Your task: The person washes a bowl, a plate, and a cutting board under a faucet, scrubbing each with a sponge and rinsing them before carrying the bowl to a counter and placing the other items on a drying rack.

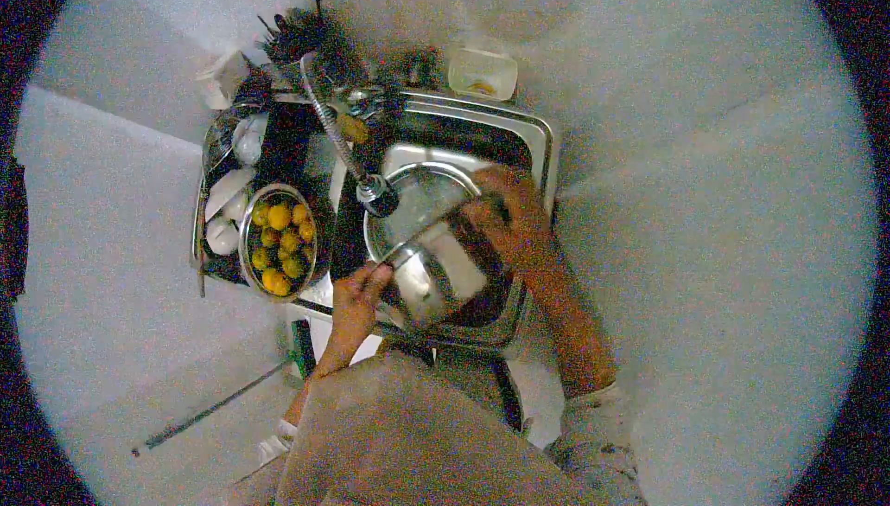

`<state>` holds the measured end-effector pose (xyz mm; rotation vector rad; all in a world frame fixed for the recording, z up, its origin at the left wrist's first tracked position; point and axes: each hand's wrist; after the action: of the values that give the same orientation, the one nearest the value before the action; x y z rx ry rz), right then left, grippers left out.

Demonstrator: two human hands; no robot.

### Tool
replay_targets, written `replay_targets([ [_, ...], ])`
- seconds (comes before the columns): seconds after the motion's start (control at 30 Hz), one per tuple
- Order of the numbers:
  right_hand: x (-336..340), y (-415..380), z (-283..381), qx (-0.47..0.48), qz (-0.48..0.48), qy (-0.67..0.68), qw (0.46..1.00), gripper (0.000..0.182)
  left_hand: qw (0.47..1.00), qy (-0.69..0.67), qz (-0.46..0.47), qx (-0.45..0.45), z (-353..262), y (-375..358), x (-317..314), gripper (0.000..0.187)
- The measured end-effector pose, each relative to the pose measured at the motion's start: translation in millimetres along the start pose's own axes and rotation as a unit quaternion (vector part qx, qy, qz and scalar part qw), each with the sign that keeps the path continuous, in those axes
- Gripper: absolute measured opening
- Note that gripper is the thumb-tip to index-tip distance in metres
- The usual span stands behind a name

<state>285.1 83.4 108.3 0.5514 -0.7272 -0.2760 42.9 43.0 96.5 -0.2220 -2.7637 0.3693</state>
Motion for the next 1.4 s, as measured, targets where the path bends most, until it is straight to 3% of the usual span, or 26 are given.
replay_targets([
  [0.03,2,-10,-10,-0.075,-0.088,-0.014,0.993,0.025,0.999,-0.032,-0.041,0.012,-7,-3,2,0.035],
  [0.07,3,-27,-19,-0.080,-0.092,-0.015,0.992,0.025,0.994,-0.064,-0.081,0.026,-10,-5,2,0.036],
  [0.13,2,-78,-33,-0.360,-0.103,0.039,0.927,0.019,0.993,-0.071,-0.087,0.032,-13,-8,5,0.036],
  [0.2,-7,-127,-37,-0.360,-0.019,-0.017,0.933,0.015,0.964,-0.185,-0.173,0.078,-28,-14,3,0.034],
  [0.33,-33,-208,-39,-0.353,-0.020,-0.059,0.933,0.012,0.961,-0.209,-0.163,0.075,-26,-26,4,0.030],
  [0.4,-34,-228,-44,-0.468,0.011,0.083,0.880,0.018,0.973,-0.156,-0.148,0.078,-38,-35,3,0.032],
  [0.43,-35,-231,-46,-0.470,0.004,0.085,0.878,0.018,0.982,-0.106,-0.135,0.083,-44,-40,3,0.034],
  [0.5,-36,-236,-52,-0.352,0.242,-0.107,0.898,0.025,0.982,-0.140,-0.117,0.051,-52,-48,3,0.032],
  [0.53,-41,-248,-62,-0.358,0.236,-0.108,0.897,0.025,0.978,-0.179,-0.103,0.024,-57,-51,5,0.031],
  [0.6,-66,-286,-97,-0.079,0.258,-0.128,0.954,0.030,0.977,-0.189,-0.092,0.026,-60,-57,11,0.031],
  [0.67,-86,-288,-101,-0.157,0.248,-0.081,0.953,0.032,0.975,-0.201,-0.085,0.030,-67,-64,21,0.031],
  [0.73,-105,-281,-99,-0.214,0.239,-0.058,0.945,0.033,0.987,-0.042,-0.143,-0.064,-77,-74,37,0.030],
  [0.8,-125,-272,-99,-0.250,0.231,-0.062,0.938,0.035,0.973,-0.128,-0.191,-0.037,-64,-77,59,0.039],
  [0.9,-150,-269,-102,-0.294,0.225,-0.088,0.925,0.037,0.955,-0.199,-0.210,-0.073,-87,-92,77,0.042],
  [0.97,-162,-270,-104,-0.323,0.230,-0.111,0.911,0.039,0.917,-0.172,-0.338,-0.121,-85,-98,87,0.040],
  [1.03,-177,-276,-108,-0.332,0.231,-0.119,0.907,0.040,0.923,-0.156,-0.339,-0.091,-87,-110,96,0.040],
  [1.07,-182,-285,-109,-0.297,0.188,-0.088,0.932,0.042,0.928,-0.141,-0.340,-0.057,-87,-117,101,0.040],
  [1.1,-186,-288,-109,-0.260,0.144,-0.056,0.953,0.045,0.914,-0.165,-0.359,-0.090,-64,-113,110,0.039],
  [1.13,-187,-287,-107,-0.262,0.159,-0.055,0.950,0.044,0.911,-0.166,-0.366,-0.095,-57,-117,115,0.039],
  [1.2,-188,-282,-105,-0.276,0.201,-0.059,0.938,0.043,0.941,-0.196,-0.273,-0.043,-46,-124,121,0.040],
  [1.23,-189,-279,-105,-0.281,0.216,-0.064,0.933,0.042,0.927,-0.275,-0.256,-0.008,-40,-122,121,0.039],
  [1.33,-189,-273,-107,-0.290,0.257,-0.081,0.918,0.040,0.940,-0.238,-0.244,0.021,-36,-114,113,0.036],
  [1.4,-183,-269,-105,-0.299,0.287,-0.100,0.904,0.039,0.931,-0.284,-0.230,-0.009,-28,-109,106,0.032],
])
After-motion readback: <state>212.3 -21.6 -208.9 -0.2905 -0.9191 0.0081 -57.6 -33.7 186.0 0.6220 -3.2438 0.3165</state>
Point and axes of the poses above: each hand's wrist, its own y-axis towards the middle knuckle, its own x-axis out of the back of the hand, z = x × y, and after that the axes turned 6 degrees about -z, right-handed
